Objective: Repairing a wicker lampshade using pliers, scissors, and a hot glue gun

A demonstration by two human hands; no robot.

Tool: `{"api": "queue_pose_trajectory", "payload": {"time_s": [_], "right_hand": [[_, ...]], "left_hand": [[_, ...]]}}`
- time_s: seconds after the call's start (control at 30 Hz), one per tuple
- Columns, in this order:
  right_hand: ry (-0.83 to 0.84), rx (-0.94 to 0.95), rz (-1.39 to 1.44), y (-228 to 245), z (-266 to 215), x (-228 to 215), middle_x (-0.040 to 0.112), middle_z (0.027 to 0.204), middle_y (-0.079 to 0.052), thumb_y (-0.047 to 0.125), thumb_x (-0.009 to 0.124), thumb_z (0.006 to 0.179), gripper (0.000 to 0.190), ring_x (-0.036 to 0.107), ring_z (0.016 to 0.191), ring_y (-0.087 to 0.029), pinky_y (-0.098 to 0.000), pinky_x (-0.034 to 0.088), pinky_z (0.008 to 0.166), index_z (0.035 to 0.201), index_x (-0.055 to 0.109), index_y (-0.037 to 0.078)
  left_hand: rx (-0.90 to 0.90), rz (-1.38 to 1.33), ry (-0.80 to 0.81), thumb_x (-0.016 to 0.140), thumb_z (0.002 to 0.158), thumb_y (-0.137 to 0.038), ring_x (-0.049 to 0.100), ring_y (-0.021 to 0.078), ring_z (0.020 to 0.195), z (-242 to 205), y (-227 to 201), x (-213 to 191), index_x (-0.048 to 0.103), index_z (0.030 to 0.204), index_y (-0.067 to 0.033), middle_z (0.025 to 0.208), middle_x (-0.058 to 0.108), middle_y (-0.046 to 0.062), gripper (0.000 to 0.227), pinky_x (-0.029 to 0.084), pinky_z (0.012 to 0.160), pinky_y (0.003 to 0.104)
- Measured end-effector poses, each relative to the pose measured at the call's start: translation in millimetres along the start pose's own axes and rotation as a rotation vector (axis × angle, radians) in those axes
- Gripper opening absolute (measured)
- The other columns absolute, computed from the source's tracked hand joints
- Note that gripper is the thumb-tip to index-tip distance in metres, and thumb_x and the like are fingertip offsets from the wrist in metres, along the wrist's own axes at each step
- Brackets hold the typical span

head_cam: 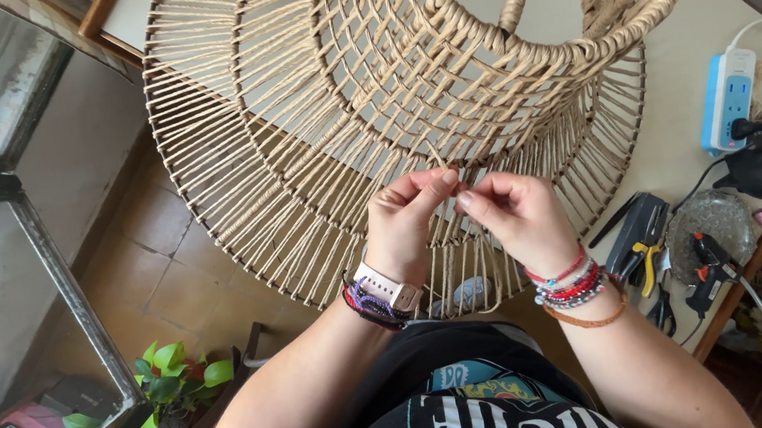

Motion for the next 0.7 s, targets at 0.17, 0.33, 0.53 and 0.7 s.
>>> {"api": "queue_pose_trajectory", "payload": {"time_s": [0.17,0.33,0.53,0.7], "right_hand": [[-0.083,-0.118,-0.089,27,11,-18,0.062,0.054,-0.009,0.011,0.071,0.099,0.014,0.055,0.043,-0.01,-0.0207,0.044,0.045,0.092,0.075,-0.001],[-0.005,-0.061,-0.127,45,22,-9,0.06,0.047,-0.011,0.006,0.069,0.097,0.012,0.054,0.035,-0.011,-0.0193,0.042,0.037,0.1,0.075,-0.004],[-0.017,0.009,-0.152,32,21,1,0.059,0.044,-0.01,0.009,0.068,0.099,0.014,0.055,0.032,-0.012,-0.0204,0.042,0.033,0.102,0.077,-0.001],[-0.082,0.08,-0.006,15,15,12,0.056,0.041,-0.012,0.013,0.064,0.101,0.019,0.056,0.031,-0.015,-0.0234,0.043,0.03,0.104,0.076,-0.001]], "left_hand": [[0.006,0.006,0.009,0.088,0.081,-0.017,0.066,0.0064,0.072,-4,-8,5,0.08,0.092,-0.0033,0.073,0.075,0.007,0.019,0.049,0.075,0.018],[-0.005,0.051,0.02,0.088,0.082,-0.02,0.061,0.0021,0.07,-1,-9,2,0.08,0.091,-0.0064,0.071,0.074,0.004,0.018,0.046,0.074,0.015],[-0.023,0.08,0.031,0.088,0.08,-0.02,0.059,0.0021,0.067,-2,-13,0,0.08,0.089,-0.0065,0.069,0.073,0.004,0.018,0.044,0.07,0.015],[-0.065,0.21,0.089,0.088,0.078,-0.021,0.057,0.0027,0.067,3,-18,-8,0.081,0.09,-0.0089,0.068,0.073,0.003,0.018,0.04,0.071,0.014]]}}
Point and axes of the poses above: each hand's wrist, its own z-axis towards the middle knuckle, its own x-axis out of the palm, y = z × x, the point moved 8 cm from there along z, towards the middle knuckle
